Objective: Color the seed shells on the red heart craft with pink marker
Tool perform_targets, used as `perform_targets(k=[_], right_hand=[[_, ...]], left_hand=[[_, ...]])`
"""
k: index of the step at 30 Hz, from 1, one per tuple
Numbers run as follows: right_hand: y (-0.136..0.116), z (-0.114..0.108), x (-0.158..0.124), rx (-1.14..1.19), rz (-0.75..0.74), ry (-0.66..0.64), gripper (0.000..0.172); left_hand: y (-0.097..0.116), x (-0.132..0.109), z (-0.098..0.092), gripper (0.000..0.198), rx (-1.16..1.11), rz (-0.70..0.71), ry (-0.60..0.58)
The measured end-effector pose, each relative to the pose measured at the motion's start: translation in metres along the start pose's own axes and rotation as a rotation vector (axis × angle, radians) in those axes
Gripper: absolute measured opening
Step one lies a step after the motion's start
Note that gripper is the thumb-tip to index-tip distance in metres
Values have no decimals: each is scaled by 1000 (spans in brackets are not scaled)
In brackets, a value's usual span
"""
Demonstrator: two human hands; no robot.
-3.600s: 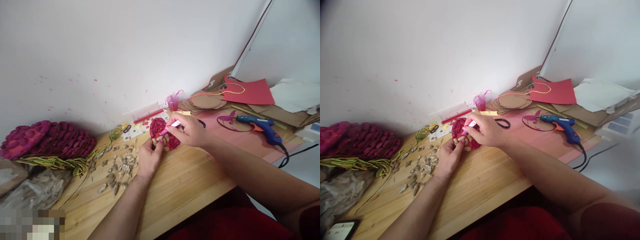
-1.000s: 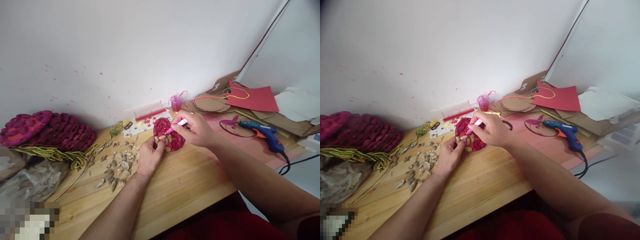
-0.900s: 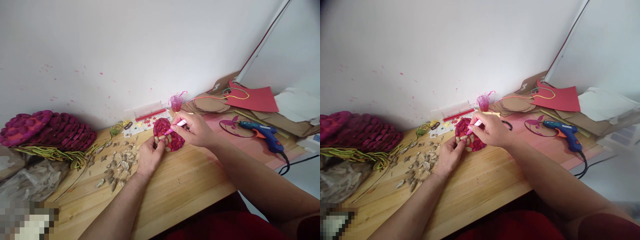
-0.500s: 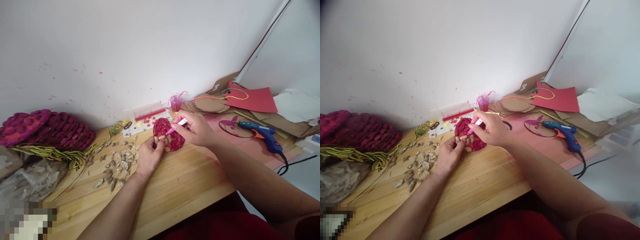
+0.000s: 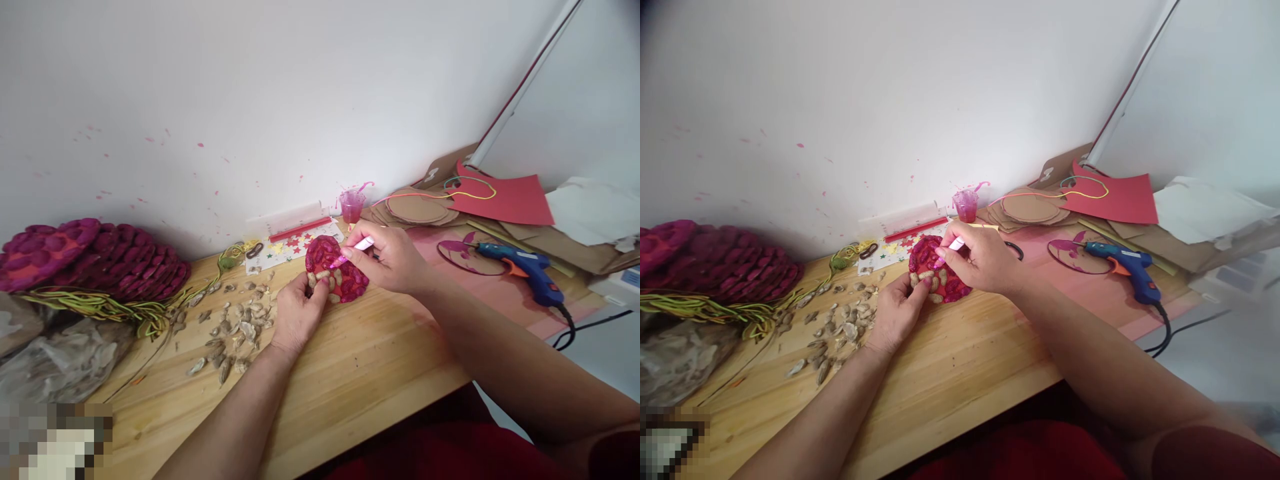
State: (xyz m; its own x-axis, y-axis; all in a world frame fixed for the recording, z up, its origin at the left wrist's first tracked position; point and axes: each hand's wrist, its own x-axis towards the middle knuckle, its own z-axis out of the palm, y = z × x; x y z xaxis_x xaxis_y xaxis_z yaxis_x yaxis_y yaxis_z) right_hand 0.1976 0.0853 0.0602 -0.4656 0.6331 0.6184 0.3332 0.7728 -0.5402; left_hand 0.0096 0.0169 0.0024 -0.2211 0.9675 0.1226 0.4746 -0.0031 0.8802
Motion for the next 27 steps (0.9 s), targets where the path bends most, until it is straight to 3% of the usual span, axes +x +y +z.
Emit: perform_targets(k=[5, 16, 27], right_hand=[[1, -1, 0, 25, 41, -1, 12], [-3, 4, -1, -9, -90, -107, 7], [-3, 4, -1, -30, -125, -94, 6]], left_hand=[[1, 0, 0, 35, 3, -12, -3], [4, -1, -1, 36, -1, -4, -2], [1, -1, -1, 36, 33, 6, -14]])
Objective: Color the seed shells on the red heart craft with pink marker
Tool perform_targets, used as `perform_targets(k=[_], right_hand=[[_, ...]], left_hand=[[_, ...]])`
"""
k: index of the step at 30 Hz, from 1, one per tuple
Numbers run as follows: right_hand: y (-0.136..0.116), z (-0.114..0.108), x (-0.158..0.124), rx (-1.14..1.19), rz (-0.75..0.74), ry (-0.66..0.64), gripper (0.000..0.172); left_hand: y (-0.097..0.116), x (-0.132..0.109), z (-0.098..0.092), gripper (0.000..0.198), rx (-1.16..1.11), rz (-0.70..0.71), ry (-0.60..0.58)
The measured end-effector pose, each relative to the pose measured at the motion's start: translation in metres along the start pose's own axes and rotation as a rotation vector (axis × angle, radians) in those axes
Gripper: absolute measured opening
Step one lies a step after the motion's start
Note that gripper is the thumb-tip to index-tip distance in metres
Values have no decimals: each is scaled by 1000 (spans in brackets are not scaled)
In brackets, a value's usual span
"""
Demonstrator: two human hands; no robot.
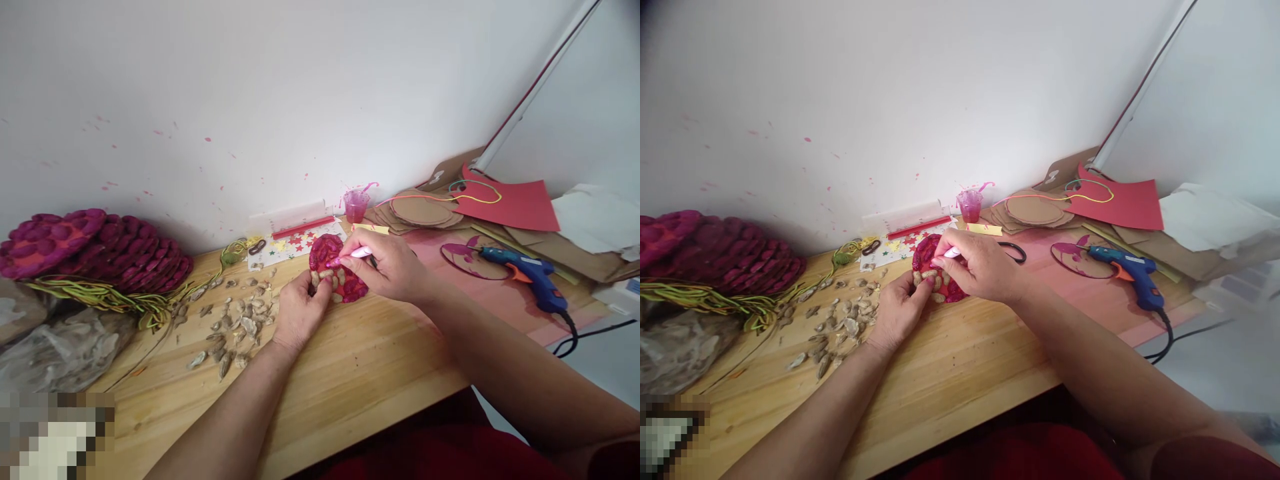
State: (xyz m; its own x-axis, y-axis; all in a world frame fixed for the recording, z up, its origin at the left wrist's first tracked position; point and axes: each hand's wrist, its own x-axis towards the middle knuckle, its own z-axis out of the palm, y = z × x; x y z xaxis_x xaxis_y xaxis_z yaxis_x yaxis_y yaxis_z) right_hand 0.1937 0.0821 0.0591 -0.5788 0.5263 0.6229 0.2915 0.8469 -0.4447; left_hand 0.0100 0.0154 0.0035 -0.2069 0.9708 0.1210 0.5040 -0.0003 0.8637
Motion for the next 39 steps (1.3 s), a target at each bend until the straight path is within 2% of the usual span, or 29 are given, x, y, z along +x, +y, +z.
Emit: perform_targets(k=[5, 14, 24, 33, 39], right_hand=[[2, -3, -1, -26, 53, -39, 10], [5, -3, -2, -15, 113, -34, 10], [3, -1, -1, 29, 98, -32, 10], [3, 4, -2, 32, 42, 63, 10], [3, 0, -1, 27, 69, -33, 11]], left_hand=[[-1, 0, 0, 37, -1, 8, 3], [-3, 1, -1, 43, -20, 14, -18], [-8, 4, -1, 42, -140, -36, -12], [-3, 4, -3, 38, -127, -98, -3], [-6, 4, -2, 39, -137, -75, 8]])
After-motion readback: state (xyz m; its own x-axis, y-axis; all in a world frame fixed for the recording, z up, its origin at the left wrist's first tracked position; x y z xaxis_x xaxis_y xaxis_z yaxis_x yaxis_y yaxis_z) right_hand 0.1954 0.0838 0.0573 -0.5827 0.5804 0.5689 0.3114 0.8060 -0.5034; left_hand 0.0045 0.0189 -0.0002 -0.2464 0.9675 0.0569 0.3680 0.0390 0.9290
